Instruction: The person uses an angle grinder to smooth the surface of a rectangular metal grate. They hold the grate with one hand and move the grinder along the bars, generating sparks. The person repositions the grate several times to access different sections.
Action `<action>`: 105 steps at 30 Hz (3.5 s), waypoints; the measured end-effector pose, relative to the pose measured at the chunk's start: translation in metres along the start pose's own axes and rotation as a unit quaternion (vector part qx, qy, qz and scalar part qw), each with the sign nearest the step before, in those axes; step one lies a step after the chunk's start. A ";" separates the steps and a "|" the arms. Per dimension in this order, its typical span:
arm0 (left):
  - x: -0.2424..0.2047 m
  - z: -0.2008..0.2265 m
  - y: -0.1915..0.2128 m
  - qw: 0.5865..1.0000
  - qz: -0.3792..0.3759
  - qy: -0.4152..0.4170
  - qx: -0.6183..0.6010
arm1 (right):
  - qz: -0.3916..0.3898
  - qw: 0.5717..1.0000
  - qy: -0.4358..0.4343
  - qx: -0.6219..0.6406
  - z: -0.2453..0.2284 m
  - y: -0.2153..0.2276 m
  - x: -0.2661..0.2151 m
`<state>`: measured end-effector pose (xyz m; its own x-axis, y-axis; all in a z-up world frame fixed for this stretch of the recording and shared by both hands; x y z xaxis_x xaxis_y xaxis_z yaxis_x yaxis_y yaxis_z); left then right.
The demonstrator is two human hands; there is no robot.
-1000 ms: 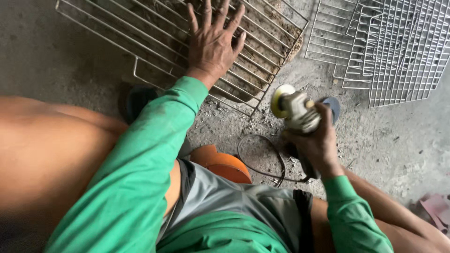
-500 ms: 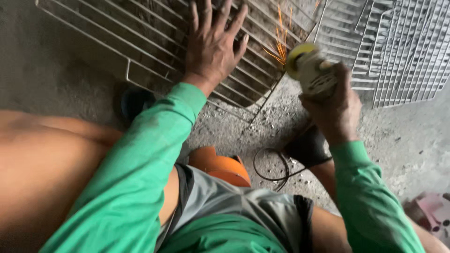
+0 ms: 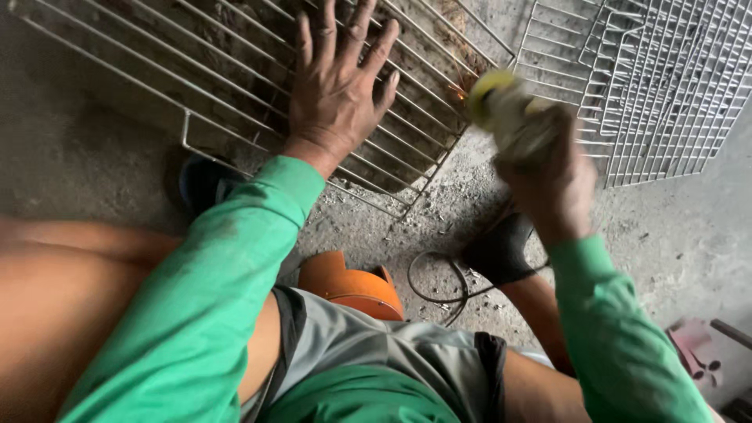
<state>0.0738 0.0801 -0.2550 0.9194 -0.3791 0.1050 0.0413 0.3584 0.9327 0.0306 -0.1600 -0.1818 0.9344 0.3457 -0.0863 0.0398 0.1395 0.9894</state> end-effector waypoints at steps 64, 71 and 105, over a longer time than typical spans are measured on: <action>-0.002 0.001 0.003 0.997 0.078 0.013 0.013 | -0.064 0.943 -0.163 0.282 -0.065 -0.013 -0.126; -0.001 0.003 0.009 0.995 0.098 0.009 0.009 | 0.012 0.939 -0.180 0.293 -0.014 -0.030 -0.060; -0.005 0.000 0.000 0.994 0.113 0.014 -0.001 | -0.024 0.963 -0.088 0.254 -0.056 0.004 -0.093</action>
<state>0.0689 0.0821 -0.2554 0.9162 -0.2643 0.3012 -0.1666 0.4323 0.8862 -0.0757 -0.1394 -0.1764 0.9710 0.1808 -0.1566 0.2106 -0.3353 0.9183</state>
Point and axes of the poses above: each hand's wrist, its own x-axis towards the middle knuckle, its own y-axis out of the back of the hand, z = x × y, the point moved 9 cm from there along x, towards the middle knuckle, and after that the axes turned 10 degrees about -y, right-handed, at the moved point
